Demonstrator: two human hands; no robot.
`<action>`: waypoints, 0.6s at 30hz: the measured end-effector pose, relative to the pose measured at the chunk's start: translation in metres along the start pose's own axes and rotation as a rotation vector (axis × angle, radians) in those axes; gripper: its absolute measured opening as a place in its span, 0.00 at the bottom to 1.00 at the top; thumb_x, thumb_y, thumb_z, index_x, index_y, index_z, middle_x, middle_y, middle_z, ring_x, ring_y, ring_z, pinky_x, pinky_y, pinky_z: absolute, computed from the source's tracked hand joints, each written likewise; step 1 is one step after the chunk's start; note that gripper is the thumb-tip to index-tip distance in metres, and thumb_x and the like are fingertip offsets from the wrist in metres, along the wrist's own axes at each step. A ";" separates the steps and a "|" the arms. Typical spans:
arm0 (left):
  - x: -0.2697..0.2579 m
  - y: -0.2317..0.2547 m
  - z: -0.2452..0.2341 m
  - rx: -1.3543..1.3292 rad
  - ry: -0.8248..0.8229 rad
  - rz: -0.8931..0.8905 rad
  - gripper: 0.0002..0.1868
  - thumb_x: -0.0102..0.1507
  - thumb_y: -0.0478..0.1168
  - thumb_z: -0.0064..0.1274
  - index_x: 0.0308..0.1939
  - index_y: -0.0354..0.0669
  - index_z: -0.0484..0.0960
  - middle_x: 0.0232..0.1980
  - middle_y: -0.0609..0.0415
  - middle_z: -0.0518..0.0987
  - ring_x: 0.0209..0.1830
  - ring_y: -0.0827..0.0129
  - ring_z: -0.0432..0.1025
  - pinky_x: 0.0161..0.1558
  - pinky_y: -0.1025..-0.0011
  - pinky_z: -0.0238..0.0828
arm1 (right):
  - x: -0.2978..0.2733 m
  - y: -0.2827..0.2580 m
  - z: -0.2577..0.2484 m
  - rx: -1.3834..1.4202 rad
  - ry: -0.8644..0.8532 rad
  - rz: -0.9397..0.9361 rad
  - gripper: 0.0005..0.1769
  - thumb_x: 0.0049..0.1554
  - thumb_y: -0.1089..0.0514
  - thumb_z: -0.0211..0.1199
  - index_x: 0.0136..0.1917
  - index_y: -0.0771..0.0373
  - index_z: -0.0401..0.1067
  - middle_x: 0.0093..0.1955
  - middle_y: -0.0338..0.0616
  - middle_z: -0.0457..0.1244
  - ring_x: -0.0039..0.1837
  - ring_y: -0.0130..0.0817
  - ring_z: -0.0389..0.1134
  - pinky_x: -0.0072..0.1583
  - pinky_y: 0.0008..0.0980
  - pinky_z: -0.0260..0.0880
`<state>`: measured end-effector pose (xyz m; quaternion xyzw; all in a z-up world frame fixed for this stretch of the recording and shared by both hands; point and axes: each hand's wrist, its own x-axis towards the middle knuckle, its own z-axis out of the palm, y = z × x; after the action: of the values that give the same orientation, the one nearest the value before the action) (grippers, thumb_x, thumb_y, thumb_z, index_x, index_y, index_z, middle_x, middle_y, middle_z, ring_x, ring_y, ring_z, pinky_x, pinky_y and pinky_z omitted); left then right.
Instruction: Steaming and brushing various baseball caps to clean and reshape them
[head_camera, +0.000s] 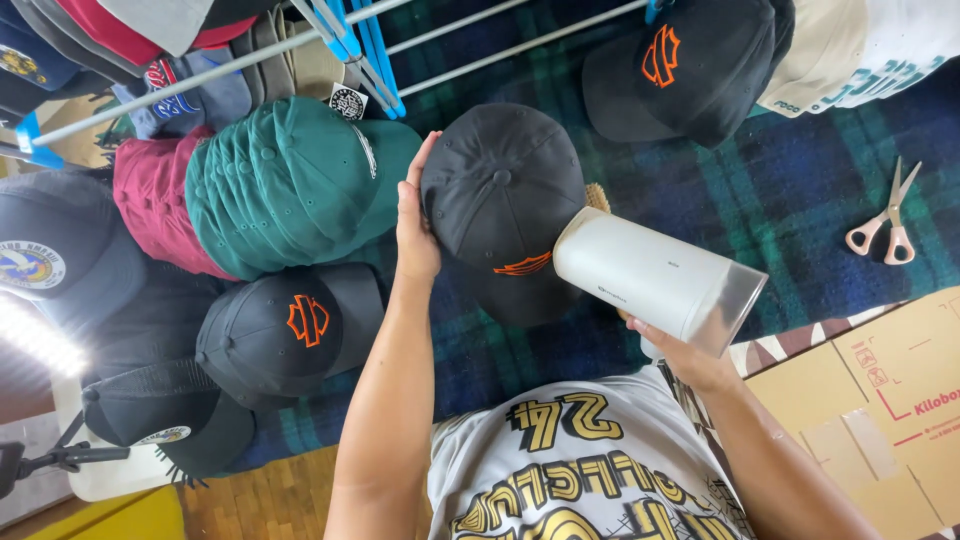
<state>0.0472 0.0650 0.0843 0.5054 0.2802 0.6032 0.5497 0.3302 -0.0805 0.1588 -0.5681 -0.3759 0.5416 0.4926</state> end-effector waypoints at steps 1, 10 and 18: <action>0.000 -0.001 0.001 0.000 -0.002 0.001 0.40 0.74 0.65 0.27 0.81 0.42 0.56 0.81 0.48 0.61 0.79 0.64 0.59 0.78 0.63 0.55 | 0.001 0.002 -0.002 0.000 0.001 -0.002 0.19 0.55 0.59 0.70 0.58 0.70 0.76 0.62 0.51 0.68 0.63 0.32 0.69 0.60 0.35 0.70; 0.001 -0.011 -0.004 -0.065 0.046 0.030 0.40 0.74 0.67 0.28 0.79 0.41 0.59 0.79 0.47 0.64 0.77 0.64 0.62 0.77 0.64 0.57 | 0.016 -0.054 -0.001 -0.437 -0.210 -0.223 0.31 0.51 0.56 0.72 0.65 0.67 0.70 0.66 0.52 0.66 0.68 0.41 0.66 0.68 0.42 0.65; 0.000 -0.009 -0.005 -0.207 0.068 -0.059 0.43 0.71 0.68 0.36 0.78 0.39 0.58 0.80 0.45 0.59 0.79 0.56 0.58 0.80 0.56 0.55 | 0.035 -0.147 0.035 -1.179 -0.394 0.004 0.22 0.55 0.38 0.66 0.51 0.56 0.78 0.36 0.43 0.74 0.38 0.34 0.75 0.47 0.33 0.77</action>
<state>0.0457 0.0679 0.0750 0.4169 0.2498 0.6292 0.6066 0.3157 -0.0071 0.2947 -0.6345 -0.6946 0.3386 0.0165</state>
